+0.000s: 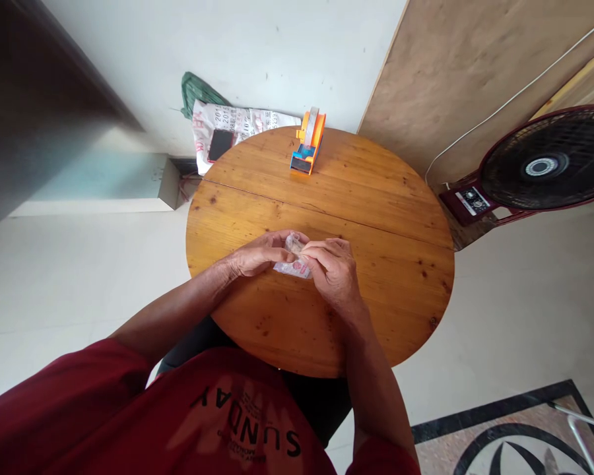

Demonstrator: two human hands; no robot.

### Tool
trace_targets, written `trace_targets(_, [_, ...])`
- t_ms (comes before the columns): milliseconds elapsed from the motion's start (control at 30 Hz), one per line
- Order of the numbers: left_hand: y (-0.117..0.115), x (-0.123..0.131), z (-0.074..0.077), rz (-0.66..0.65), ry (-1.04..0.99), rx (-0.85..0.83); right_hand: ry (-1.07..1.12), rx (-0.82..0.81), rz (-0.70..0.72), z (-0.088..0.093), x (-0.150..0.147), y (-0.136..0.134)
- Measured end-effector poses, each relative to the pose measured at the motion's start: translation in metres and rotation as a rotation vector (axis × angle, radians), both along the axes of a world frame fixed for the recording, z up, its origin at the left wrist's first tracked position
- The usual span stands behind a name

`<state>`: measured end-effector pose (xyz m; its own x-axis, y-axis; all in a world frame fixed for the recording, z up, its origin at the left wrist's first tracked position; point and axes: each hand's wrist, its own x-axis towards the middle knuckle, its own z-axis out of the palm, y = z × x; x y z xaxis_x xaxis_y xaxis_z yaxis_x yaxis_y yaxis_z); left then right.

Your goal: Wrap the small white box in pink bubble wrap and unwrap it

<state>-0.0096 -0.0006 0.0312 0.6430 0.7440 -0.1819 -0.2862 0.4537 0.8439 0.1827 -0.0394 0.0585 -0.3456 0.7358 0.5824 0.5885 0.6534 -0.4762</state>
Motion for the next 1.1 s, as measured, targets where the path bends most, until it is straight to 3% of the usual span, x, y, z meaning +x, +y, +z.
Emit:
trace_targets(467, [0.006,-0.001,-0.002,0.126,-0.078,-0.21,-0.286,0.136,-0.078,-0.009,-0.002,-0.002])
trace_targets(600, [0.009,-0.003,-0.001,0.137,-0.089,-0.212,-0.236,0.206,-0.089,-0.013,-0.003,-0.003])
trace_targets(700, [0.01,-0.004,0.0,0.146,-0.107,-0.194,-0.072,0.244,-0.103,-0.012,-0.002,-0.004])
trace_targets(867, [0.007,-0.004,0.004,0.121,-0.102,-0.173,0.188,0.048,-0.147,-0.008,0.004,-0.002])
trace_targets(1000, [0.004,-0.001,0.004,0.119,-0.105,-0.14,0.141,-0.197,-0.075,-0.012,0.003,0.0])
trace_targets(1100, [0.004,0.0,0.003,0.15,-0.09,-0.109,0.048,-0.169,-0.052,-0.017,-0.001,0.002])
